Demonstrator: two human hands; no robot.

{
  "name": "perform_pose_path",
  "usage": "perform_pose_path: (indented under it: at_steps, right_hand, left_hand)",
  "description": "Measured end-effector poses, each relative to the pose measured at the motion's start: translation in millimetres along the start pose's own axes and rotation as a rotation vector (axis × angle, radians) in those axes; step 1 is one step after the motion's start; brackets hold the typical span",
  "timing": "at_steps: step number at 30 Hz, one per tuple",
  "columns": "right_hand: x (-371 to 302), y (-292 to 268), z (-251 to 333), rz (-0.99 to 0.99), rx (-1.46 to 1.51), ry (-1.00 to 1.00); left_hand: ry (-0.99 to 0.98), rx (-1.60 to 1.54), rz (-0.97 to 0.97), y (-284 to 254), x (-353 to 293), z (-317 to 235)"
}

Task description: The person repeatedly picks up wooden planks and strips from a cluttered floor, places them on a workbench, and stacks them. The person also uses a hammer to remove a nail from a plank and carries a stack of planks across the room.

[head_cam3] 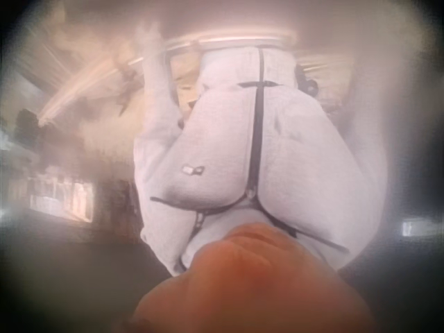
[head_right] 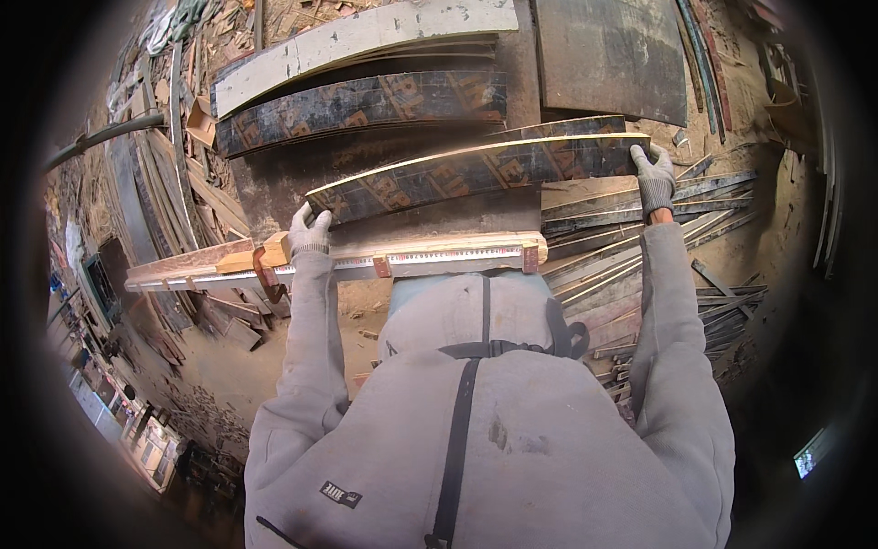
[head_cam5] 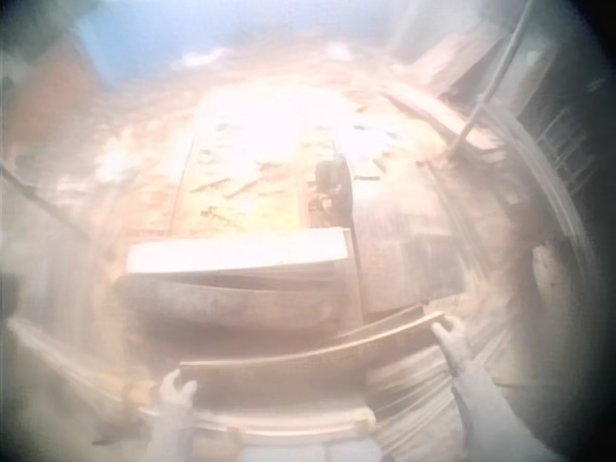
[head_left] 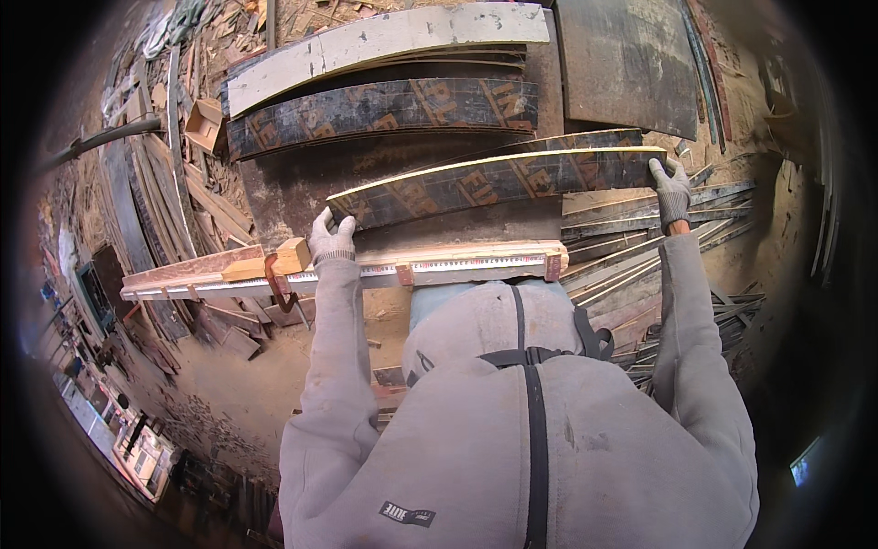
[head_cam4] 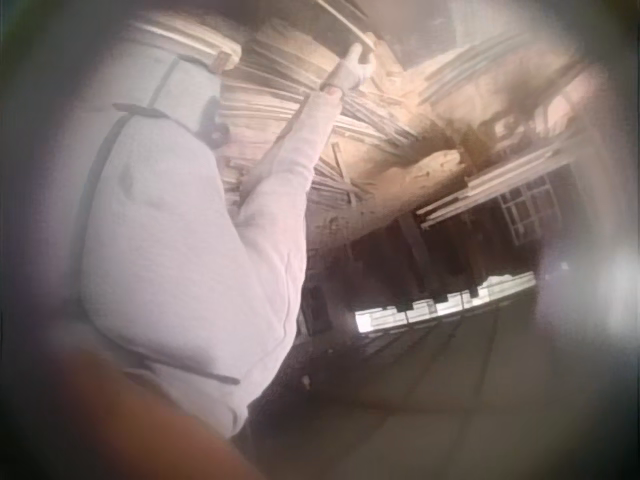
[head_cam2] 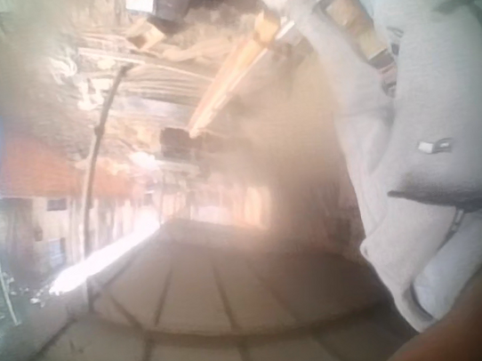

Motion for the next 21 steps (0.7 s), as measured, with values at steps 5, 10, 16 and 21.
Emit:
perform_pose_path:
  at_steps: [5, 10, 16, 21]
  right_hand:
    - [34, 57, 12, 0.227, -0.168, 0.230]
    - [20, 73, 12, 0.374, 0.298, 0.221]
    - [-64, 47, -62, 0.312, 0.280, 0.326]
    - [-108, 43, -68, 0.349, 0.102, 0.124]
  left_hand:
    - [-0.193, 0.452, -0.237, -6, 31, 13]
    - [-0.101, 0.111, 0.089, -2, 67, 32]
    - [-0.332, 0.248, 0.335, -33, 51, 56]
    - [0.227, 1.202, 0.266, 13, -4, -57]
Point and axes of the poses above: each hand's wrist, its own x-axis towards the middle knuckle, its own y-axis out of the palm, z = x × y, the point moved 9 cm from there along x, towards the middle knuckle, and after that the axes turned 4 degrees about -y, right-handed, at the moved point
